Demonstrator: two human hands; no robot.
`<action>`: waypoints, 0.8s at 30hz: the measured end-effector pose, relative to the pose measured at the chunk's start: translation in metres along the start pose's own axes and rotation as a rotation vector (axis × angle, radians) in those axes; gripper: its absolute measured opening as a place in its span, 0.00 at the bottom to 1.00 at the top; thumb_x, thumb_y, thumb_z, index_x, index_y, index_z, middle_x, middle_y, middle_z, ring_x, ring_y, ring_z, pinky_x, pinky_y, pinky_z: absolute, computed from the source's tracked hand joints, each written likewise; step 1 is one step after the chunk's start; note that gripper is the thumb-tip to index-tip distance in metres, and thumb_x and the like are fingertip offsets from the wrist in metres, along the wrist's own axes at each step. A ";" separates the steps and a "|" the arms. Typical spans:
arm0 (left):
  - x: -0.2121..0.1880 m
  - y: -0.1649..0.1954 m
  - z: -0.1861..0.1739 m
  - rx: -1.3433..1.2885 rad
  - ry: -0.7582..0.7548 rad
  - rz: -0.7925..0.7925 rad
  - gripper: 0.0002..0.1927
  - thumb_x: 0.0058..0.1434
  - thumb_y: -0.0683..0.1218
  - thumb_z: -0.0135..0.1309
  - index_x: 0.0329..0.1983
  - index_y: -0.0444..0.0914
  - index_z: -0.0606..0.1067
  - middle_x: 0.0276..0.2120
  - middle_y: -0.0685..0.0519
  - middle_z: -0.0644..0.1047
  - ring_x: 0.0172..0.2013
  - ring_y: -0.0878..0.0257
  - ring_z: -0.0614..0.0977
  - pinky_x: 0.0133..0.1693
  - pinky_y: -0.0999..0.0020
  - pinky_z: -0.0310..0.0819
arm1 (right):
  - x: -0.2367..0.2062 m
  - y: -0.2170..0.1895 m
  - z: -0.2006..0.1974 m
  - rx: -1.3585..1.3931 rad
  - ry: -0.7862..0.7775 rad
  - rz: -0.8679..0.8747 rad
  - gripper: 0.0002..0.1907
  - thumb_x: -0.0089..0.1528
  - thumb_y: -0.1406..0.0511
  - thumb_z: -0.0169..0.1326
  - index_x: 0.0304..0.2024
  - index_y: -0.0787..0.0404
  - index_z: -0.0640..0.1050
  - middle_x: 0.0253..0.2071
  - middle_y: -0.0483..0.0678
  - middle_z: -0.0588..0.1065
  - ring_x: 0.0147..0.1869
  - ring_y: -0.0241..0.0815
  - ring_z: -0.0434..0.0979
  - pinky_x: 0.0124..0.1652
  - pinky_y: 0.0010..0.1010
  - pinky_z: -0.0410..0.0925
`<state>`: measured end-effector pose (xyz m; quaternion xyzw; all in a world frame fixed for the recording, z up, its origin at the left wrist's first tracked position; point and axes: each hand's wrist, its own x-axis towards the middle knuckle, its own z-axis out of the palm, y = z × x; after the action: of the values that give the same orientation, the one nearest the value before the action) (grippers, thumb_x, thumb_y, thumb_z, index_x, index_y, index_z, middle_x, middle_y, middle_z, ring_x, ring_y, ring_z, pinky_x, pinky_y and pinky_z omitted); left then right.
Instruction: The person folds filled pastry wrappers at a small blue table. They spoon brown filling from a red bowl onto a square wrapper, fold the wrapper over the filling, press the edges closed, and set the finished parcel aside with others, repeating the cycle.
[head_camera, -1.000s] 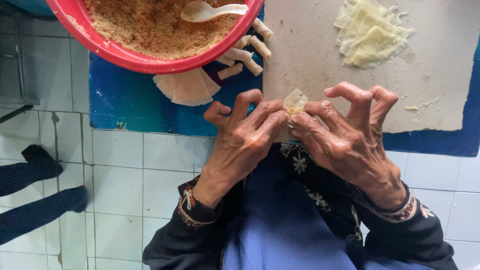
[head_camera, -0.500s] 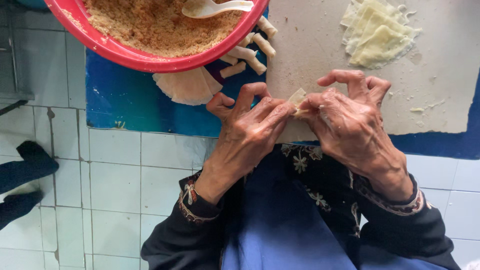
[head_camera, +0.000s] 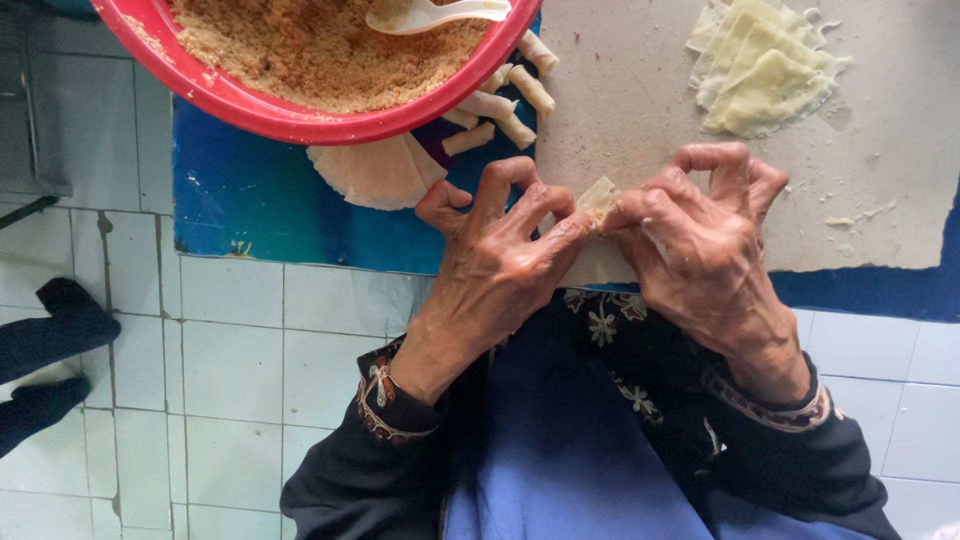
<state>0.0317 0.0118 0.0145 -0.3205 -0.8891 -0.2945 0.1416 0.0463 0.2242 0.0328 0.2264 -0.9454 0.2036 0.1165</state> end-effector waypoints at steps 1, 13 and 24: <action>0.000 -0.001 0.001 -0.016 -0.020 0.001 0.14 0.59 0.42 0.62 0.49 0.45 0.80 0.46 0.61 0.75 0.55 0.57 0.72 0.48 0.53 0.54 | -0.001 -0.004 -0.001 -0.036 0.014 -0.006 0.12 0.60 0.67 0.68 0.44 0.51 0.80 0.44 0.37 0.77 0.61 0.47 0.68 0.58 0.47 0.50; -0.001 0.002 0.000 0.018 0.048 0.007 0.12 0.61 0.49 0.65 0.49 0.49 0.80 0.44 0.65 0.75 0.53 0.62 0.71 0.48 0.48 0.51 | 0.003 -0.023 -0.016 -0.248 0.045 -0.102 0.09 0.62 0.64 0.65 0.45 0.51 0.83 0.43 0.38 0.77 0.61 0.47 0.65 0.52 0.52 0.49; 0.002 -0.004 0.009 0.015 0.029 0.033 0.10 0.65 0.46 0.62 0.49 0.43 0.77 0.47 0.60 0.76 0.54 0.57 0.71 0.48 0.52 0.57 | 0.005 -0.009 -0.011 -0.308 0.000 -0.106 0.08 0.57 0.66 0.64 0.40 0.55 0.83 0.40 0.38 0.79 0.59 0.47 0.67 0.52 0.51 0.50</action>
<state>0.0269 0.0160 0.0072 -0.3299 -0.8838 -0.2898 0.1618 0.0479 0.2196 0.0467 0.2556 -0.9521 0.0496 0.1605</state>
